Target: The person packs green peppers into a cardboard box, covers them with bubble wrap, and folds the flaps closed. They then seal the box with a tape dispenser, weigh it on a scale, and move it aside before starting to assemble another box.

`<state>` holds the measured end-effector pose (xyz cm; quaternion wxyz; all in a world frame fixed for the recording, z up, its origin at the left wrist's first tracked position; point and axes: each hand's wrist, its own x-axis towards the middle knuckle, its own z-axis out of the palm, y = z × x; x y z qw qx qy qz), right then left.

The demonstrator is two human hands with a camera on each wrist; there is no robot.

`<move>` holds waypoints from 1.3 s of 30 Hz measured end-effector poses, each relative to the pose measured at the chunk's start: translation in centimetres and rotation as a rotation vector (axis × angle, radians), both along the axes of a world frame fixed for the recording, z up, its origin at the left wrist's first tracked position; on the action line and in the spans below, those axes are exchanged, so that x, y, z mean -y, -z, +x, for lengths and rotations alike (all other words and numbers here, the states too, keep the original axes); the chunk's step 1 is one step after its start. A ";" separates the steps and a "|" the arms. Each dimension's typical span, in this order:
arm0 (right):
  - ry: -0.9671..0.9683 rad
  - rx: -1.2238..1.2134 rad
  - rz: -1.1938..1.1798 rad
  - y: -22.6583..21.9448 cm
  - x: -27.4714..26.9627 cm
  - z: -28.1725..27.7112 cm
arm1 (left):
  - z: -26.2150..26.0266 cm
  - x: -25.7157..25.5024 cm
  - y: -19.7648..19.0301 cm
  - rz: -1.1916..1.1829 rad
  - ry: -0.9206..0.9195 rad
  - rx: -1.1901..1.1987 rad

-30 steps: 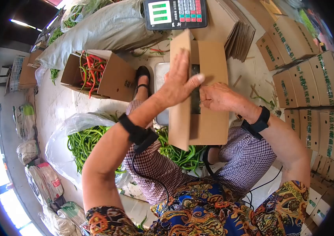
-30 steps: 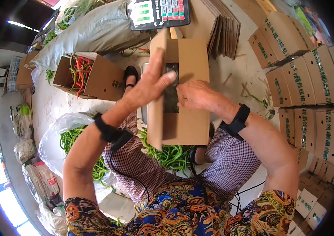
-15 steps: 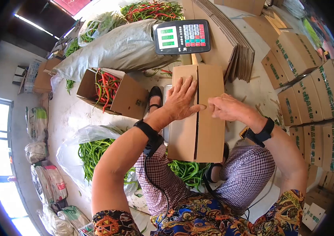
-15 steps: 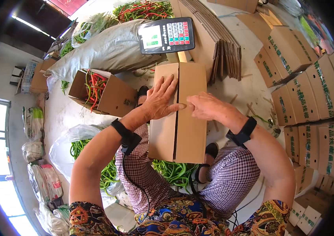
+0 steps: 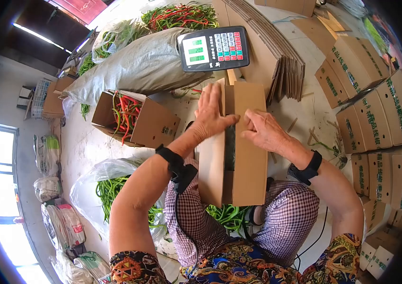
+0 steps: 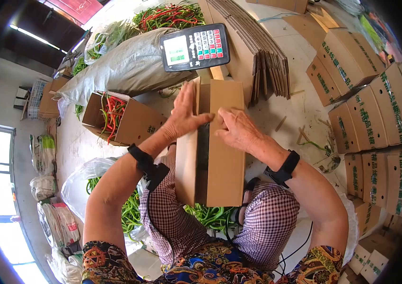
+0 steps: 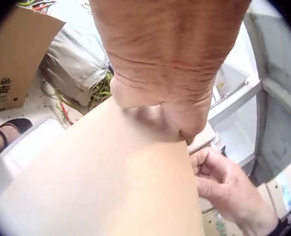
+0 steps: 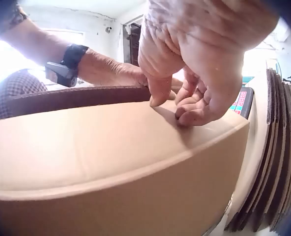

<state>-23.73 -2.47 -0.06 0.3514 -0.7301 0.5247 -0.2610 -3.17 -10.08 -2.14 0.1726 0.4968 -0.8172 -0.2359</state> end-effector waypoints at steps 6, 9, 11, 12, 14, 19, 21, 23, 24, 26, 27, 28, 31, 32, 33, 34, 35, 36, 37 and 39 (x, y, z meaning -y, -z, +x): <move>0.020 -0.017 -0.363 -0.1 2.4 1.2 | 3.6 1.8 -2.5 0.091 -0.119 -0.438; -0.031 -0.111 -0.472 0.9 4.1 2.8 | 5.5 2.5 -5.0 -0.178 -0.019 -0.224; -0.040 -0.254 -0.496 1.1 5.5 3.8 | 6.4 3.1 -5.5 0.134 -0.044 -0.184; -0.041 -0.403 -0.522 1.1 6.2 4.1 | 7.1 3.4 -4.8 -0.012 0.003 -0.150; 0.005 -0.438 -0.540 2.2 8.1 4.8 | 8.5 4.4 -2.1 0.051 -0.032 -0.194; 0.073 -0.512 -0.416 3.2 12.4 7.1 | 5.8 4.3 -4.0 -0.669 -0.041 0.482; 0.008 -0.585 -0.112 2.2 14.0 8.1 | 5.4 6.3 -2.1 -0.827 0.240 0.657; 0.095 -0.503 -0.107 3.1 15.3 8.5 | 4.5 7.4 -0.8 -0.755 0.265 0.625; 0.181 -0.412 -0.103 3.8 15.7 8.7 | 4.1 7.9 -1.2 -0.537 0.291 0.629; 0.221 -0.256 -0.242 5.9 15.5 7.7 | 4.0 8.8 -1.0 -0.312 0.304 0.583; 0.268 -0.096 -0.377 5.9 15.0 7.3 | 4.0 9.1 -1.5 -0.310 0.304 0.584; 0.270 -0.097 -0.375 6.0 14.6 6.9 | 3.7 9.4 -1.9 -0.216 0.261 0.576; 0.202 -0.216 -0.506 6.0 12.9 5.8 | 3.6 9.2 -1.8 -0.205 0.196 0.478; 0.168 -0.203 -0.561 6.2 12.6 5.7 | 3.9 8.9 -1.8 -0.290 0.165 0.395; 0.134 -0.188 -0.619 6.2 12.4 5.7 | 4.3 8.7 -1.6 -0.291 0.167 0.400; 0.138 -0.183 -0.620 6.1 12.3 5.7 | 4.5 8.3 -1.5 -0.416 0.213 0.386; 0.112 -0.240 -0.577 6.0 12.2 5.7 | 4.6 8.1 -1.4 -0.541 0.263 0.370; 0.086 -0.296 -0.534 5.7 12.0 5.8 | 4.7 8.0 -1.3 -0.543 0.268 0.375; 0.089 -0.292 -0.536 5.5 11.9 6.0 | 4.8 7.9 -1.3 -0.560 0.235 0.387; 0.057 -0.329 -0.473 5.1 11.7 6.2 | 4.6 7.6 -1.2 -0.579 0.208 0.396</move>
